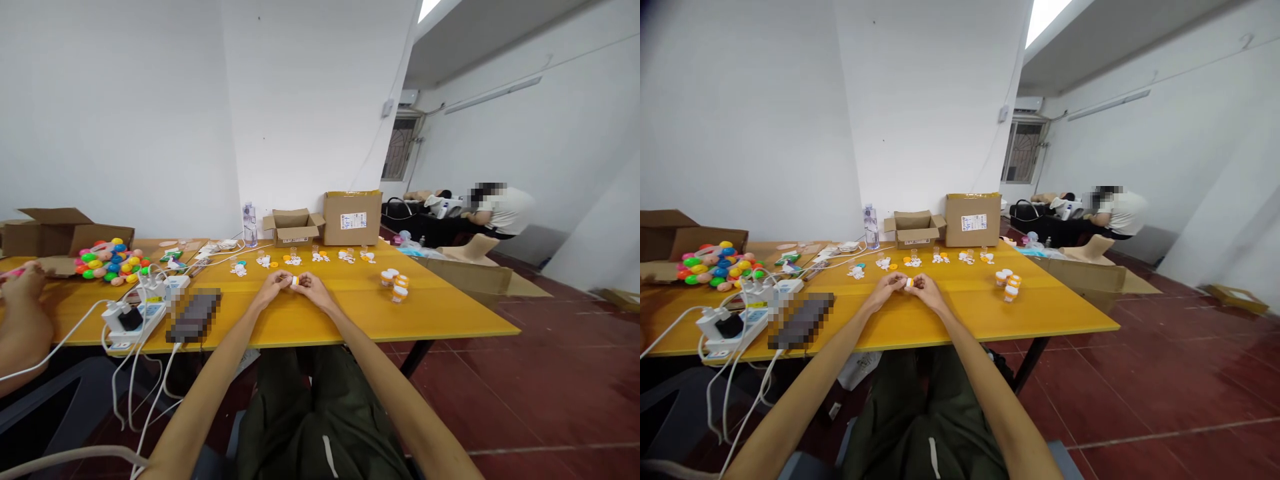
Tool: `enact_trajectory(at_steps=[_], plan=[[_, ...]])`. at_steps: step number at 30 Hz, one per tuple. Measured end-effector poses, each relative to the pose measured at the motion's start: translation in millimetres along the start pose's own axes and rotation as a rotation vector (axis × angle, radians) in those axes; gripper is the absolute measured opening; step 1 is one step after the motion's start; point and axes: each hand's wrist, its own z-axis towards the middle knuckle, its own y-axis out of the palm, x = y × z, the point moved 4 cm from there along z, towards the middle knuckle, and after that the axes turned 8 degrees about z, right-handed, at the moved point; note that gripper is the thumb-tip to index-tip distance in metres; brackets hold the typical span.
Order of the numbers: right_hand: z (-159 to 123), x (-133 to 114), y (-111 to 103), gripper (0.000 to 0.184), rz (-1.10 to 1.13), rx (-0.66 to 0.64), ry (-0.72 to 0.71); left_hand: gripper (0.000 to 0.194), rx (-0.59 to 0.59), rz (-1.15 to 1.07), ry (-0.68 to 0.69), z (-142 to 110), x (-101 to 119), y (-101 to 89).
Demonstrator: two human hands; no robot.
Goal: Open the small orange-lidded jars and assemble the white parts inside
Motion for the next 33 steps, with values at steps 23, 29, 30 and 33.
enact_trajectory(at_steps=[23, 29, 30, 33], plan=[[-4, -8, 3, 0.034, -0.093, -0.013, -0.091, 0.047, -0.037, -0.013, -0.019, -3, 7, 3.8], [-4, -11, 4, 0.034, -0.092, 0.006, -0.090, 0.045, -0.033, -0.016, -0.020, -2, 5, 3.5], [-5, -11, 4, 0.034, -0.095, 0.009, -0.090, 0.045, -0.033, -0.016, -0.018, -2, 5, 3.4], [-5, -13, 4, 0.033, -0.105, 0.009, -0.093, 0.045, -0.033, -0.004, -0.014, -1, 4, 3.2]])
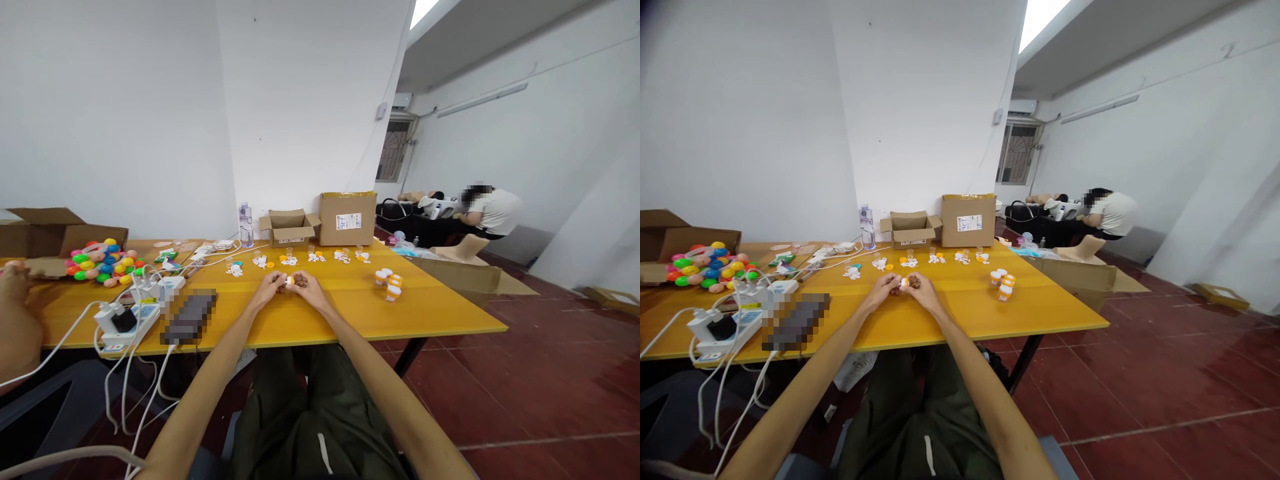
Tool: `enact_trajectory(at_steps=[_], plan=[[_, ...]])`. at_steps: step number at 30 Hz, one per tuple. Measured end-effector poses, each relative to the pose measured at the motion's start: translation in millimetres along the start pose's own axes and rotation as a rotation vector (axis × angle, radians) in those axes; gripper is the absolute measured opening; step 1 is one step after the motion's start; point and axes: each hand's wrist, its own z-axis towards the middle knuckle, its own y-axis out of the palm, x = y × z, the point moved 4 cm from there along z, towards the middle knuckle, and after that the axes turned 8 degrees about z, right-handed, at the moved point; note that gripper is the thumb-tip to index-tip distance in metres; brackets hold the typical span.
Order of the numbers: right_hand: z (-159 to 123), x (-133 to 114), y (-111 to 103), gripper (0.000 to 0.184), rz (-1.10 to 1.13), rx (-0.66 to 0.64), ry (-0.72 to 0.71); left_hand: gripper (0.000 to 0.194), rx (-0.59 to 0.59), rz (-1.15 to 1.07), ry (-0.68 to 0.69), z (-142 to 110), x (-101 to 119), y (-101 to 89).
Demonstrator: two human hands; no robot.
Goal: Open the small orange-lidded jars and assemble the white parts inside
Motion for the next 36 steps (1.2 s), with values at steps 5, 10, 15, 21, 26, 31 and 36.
enact_trajectory(at_steps=[5, 10, 15, 21, 26, 31, 36], plan=[[0.0, 1.0, -0.2, 0.034, 0.008, -0.006, 0.015, 0.043, 0.008, -0.001, 0.000, 1.1, -1.5, 0.2], [0.2, 2.8, -0.7, 0.033, 0.019, -0.007, 0.028, 0.040, 0.012, -0.002, 0.003, 2.1, -3.1, -0.1], [0.8, 4.4, -1.1, 0.034, 0.026, -0.006, 0.015, 0.038, 0.015, -0.003, -0.005, 2.2, -5.3, -0.5], [1.5, 5.8, -1.7, 0.034, 0.024, -0.002, 0.013, 0.037, 0.006, -0.007, 0.017, 2.6, -5.4, -0.7], [1.3, 4.5, -1.6, 0.033, 0.031, -0.007, 0.030, 0.035, -0.005, -0.002, 0.020, 3.0, -4.4, -0.3], [0.9, 2.9, -0.8, 0.031, 0.033, -0.011, 0.033, 0.035, 0.001, 0.001, 0.026, 2.5, -3.4, -0.4], [0.8, 1.0, -0.2, 0.031, 0.011, -0.018, 0.013, 0.038, -0.015, -0.014, 0.017, 1.6, -2.2, 0.5]])
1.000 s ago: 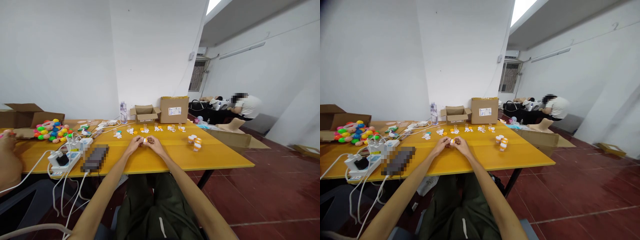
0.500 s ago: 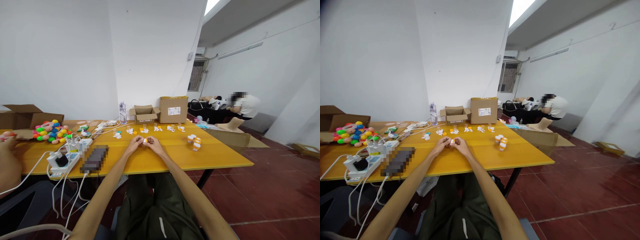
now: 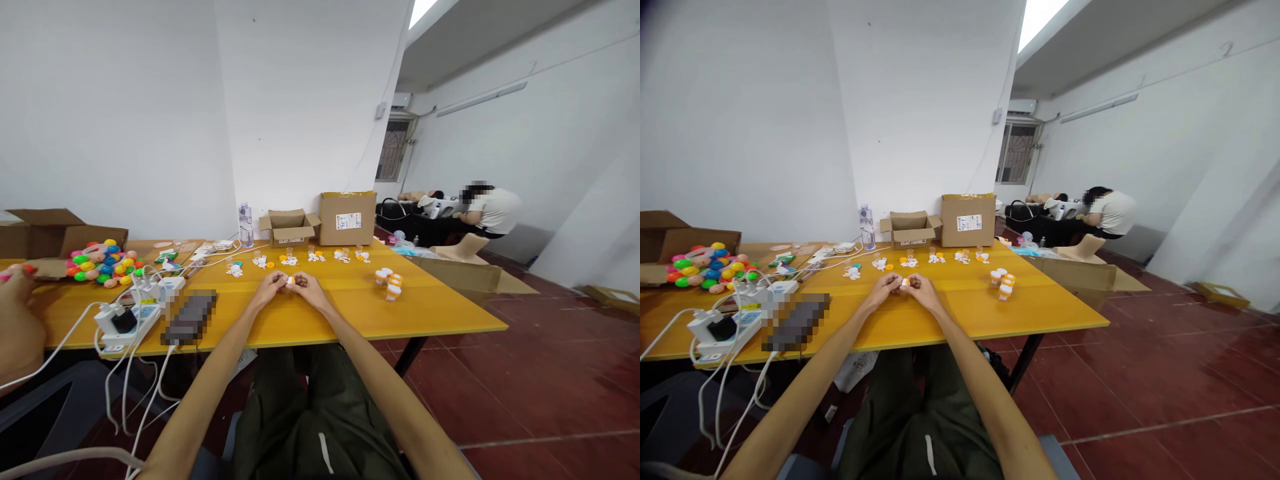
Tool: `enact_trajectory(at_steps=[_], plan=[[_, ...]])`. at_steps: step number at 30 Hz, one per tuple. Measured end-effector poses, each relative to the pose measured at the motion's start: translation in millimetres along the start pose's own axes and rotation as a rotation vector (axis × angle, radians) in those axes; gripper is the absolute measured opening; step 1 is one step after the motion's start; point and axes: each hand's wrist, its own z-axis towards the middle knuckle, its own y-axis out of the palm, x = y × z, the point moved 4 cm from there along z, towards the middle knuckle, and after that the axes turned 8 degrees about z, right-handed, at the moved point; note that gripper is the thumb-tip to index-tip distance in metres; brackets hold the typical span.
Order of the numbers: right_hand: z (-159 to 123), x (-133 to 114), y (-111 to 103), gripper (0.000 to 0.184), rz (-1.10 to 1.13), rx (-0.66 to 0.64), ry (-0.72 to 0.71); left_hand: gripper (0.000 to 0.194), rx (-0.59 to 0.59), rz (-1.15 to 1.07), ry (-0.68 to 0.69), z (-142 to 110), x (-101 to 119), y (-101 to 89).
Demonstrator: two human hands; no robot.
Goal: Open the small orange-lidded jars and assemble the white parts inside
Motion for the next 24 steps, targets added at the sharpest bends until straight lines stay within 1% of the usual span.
enact_trajectory(at_steps=[5, 12, 18, 24], plan=[[0.0, -0.9, 0.4, 0.032, 0.007, -0.010, -0.036, 0.039, -0.003, 0.006, 0.006, 0.4, 0.4, 0.0], [1.8, 4.5, -0.8, 0.033, -0.002, -0.016, -0.066, 0.037, -0.016, 0.016, 0.007, -0.3, 1.6, 0.1], [1.4, 5.4, -1.4, 0.031, -0.012, -0.042, -0.073, 0.041, -0.022, 0.019, 0.027, -0.9, 5.1, 1.1], [-0.1, 2.4, -0.6, 0.032, -0.007, -0.050, -0.092, 0.047, -0.033, 0.063, 0.027, 0.1, 4.1, 2.0]])
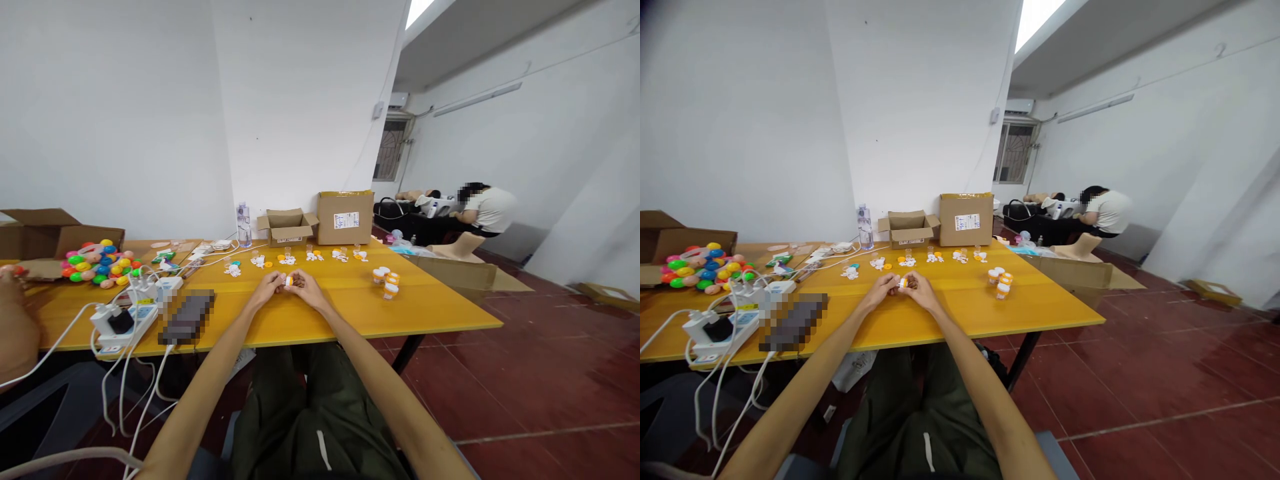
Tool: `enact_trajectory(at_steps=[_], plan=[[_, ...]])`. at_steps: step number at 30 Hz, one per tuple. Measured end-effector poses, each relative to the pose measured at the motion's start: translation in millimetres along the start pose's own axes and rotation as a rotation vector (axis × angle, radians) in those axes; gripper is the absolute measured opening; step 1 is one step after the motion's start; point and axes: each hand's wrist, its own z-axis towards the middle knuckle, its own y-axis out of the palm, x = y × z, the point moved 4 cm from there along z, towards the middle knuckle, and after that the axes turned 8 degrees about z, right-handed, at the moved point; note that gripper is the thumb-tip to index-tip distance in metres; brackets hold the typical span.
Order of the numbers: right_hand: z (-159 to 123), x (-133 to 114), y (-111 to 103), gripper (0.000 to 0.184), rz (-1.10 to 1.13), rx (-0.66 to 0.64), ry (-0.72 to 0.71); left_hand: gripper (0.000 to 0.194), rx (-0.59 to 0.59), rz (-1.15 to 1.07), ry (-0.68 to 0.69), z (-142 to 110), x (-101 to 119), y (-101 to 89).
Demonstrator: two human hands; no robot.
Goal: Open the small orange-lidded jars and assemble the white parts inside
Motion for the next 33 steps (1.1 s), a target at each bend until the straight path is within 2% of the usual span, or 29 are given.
enact_trajectory(at_steps=[9, 18, 26, 33], plan=[[0.9, -0.4, 2.4, 0.031, 0.058, 0.008, 0.037, 0.049, 0.014, 0.007, -0.003, -0.4, -0.9, -0.7], [-0.3, 4.5, -0.3, 0.043, 0.141, 0.053, 0.123, 0.037, 0.021, -0.030, 0.015, 0.6, -2.5, -1.4], [-0.6, 5.4, -0.7, 0.039, 0.132, 0.058, 0.133, 0.029, 0.036, -0.015, 0.047, 0.8, -3.7, -3.1], [0.9, 0.5, -2.1, 0.035, 0.087, 0.053, 0.091, 0.033, 0.030, 0.001, 0.016, -0.1, -2.7, -2.6]])
